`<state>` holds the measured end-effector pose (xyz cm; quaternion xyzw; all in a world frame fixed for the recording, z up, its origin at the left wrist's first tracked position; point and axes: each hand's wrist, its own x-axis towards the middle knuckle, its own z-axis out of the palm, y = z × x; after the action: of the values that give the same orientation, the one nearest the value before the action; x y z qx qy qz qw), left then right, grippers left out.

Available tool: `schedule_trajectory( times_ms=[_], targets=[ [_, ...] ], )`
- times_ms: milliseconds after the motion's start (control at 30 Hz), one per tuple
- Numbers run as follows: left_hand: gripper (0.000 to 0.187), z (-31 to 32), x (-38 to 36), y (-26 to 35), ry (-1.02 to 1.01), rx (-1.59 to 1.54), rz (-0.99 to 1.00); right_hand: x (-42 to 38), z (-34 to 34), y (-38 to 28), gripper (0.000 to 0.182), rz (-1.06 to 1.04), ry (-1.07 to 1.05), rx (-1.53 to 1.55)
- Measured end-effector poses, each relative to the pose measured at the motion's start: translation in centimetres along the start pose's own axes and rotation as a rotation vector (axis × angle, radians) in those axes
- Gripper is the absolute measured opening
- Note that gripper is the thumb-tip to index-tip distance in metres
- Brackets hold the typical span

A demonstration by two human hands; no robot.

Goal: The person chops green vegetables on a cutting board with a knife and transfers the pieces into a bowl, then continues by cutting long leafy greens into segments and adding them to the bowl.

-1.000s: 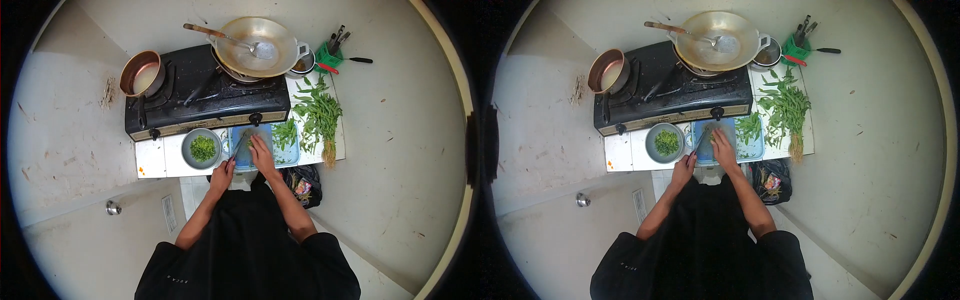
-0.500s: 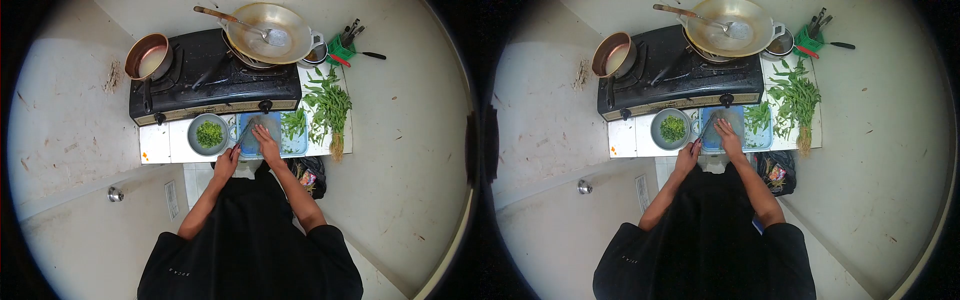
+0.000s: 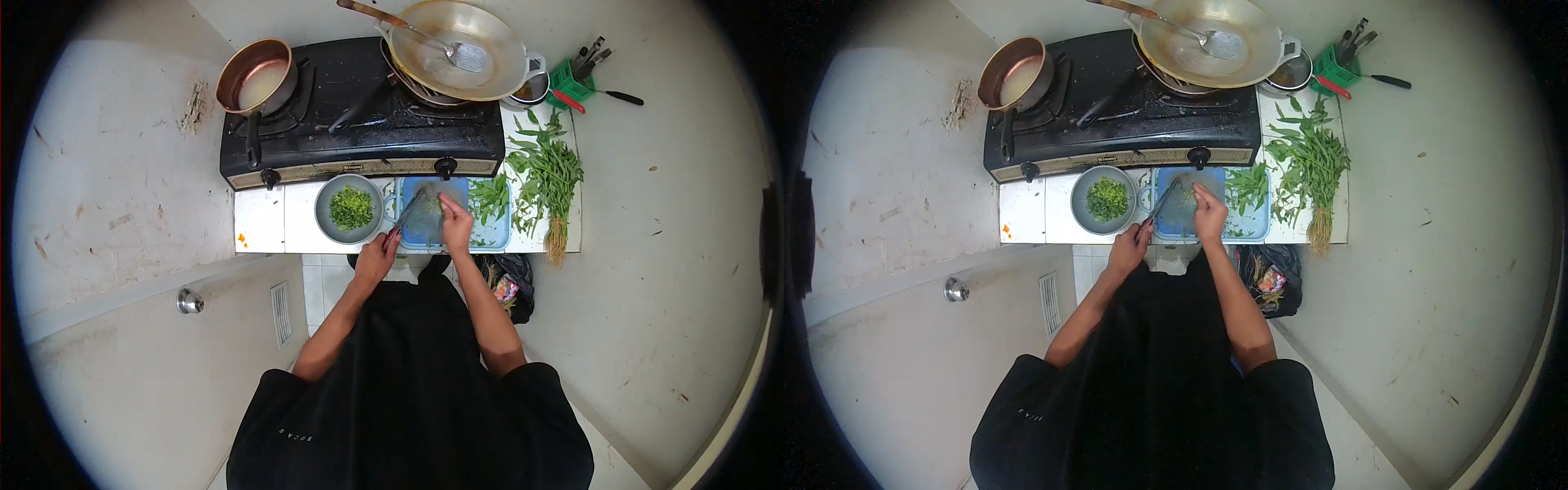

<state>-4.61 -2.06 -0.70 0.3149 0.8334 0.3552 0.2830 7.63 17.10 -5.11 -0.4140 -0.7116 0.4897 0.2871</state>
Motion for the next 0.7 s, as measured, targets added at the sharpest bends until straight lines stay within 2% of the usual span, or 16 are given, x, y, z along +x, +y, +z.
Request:
schedule_trajectory(
  times_ms=[33, 100, 133, 200, 233, 267, 333, 367, 400, 467, 500, 567, 600, 667, 700],
  targets=[
    [0.044, -0.1, -0.1, 0.0, -0.005, 0.022, -0.008, 0.1, -0.3, -0.9, 0.036, -0.002, -0.005, 0.002],
    [0.045, -0.2, -0.2, -0.2, -0.007, 0.043, -0.019, 0.2, -1.2, -3.2, 0.03, 0.397, 0.004, 0.587],
    [0.045, -0.2, -0.2, -0.3, -0.007, 0.038, -0.015, 0.3, -1.4, -4.2, 0.03, 0.397, 0.0, 0.585],
    [0.046, -0.3, -0.4, -0.3, -0.004, 0.031, -0.017, 0.4, -1.7, -6.3, 0.034, 0.493, -0.063, 0.856],
    [0.046, -0.4, -0.4, -0.2, -0.021, 0.028, -0.027, 0.6, -1.5, -7.3, 0.038, 0.455, -0.156, 0.874],
    [0.046, -0.6, -0.4, -0.1, -0.037, 0.026, -0.037, 0.7, -1.1, -8.4, 0.038, 0.457, -0.164, 0.874],
    [0.046, -0.6, -0.5, -0.2, -0.044, 0.027, -0.056, 0.8, 0.7, -11.5, 0.038, 0.365, -0.34, 0.798],
    [0.045, -0.6, -0.4, -0.3, -0.056, 0.026, -0.067, 0.8, 2.0, -13.0, 0.039, 0.384, -0.404, 0.751],
    [0.045, -0.7, -0.4, -0.3, -0.051, 0.028, -0.069, 0.7, 3.4, -14.0, 0.039, 0.383, -0.409, 0.753],
    [0.04, -0.8, -0.5, -0.3, -0.055, 0.057, -0.047, 0.6, 6.3, -15.5, 0.036, 0.195, -0.603, 0.459],
    [0.04, -0.6, -0.6, -0.6, -0.052, 0.057, -0.05, 0.3, 8.3, -14.9, 0.036, 0.195, -0.607, 0.46],
    [0.031, 0.2, -0.6, -1.8, 0.001, 0.002, 0.052, -0.6, 12.0, -11.8, 0.033, 0.05, -0.578, 0.164],
    [0.031, 0.2, -0.5, -2.2, 0.005, 0.002, 0.051, -0.7, 12.4, -11.6, 0.033, 0.047, -0.581, 0.164],
    [0.025, 0.3, -0.4, -3.0, -0.1, 0.107, 0.024, -1.0, 13.1, -11.1, 0.029, -0.266, -0.535, -0.112],
    [0.025, 0.2, -0.4, -3.0, -0.095, 0.105, 0.02, -1.2, 12.9, -11.8, 0.023, -0.193, -0.506, -0.023]
  ],
)
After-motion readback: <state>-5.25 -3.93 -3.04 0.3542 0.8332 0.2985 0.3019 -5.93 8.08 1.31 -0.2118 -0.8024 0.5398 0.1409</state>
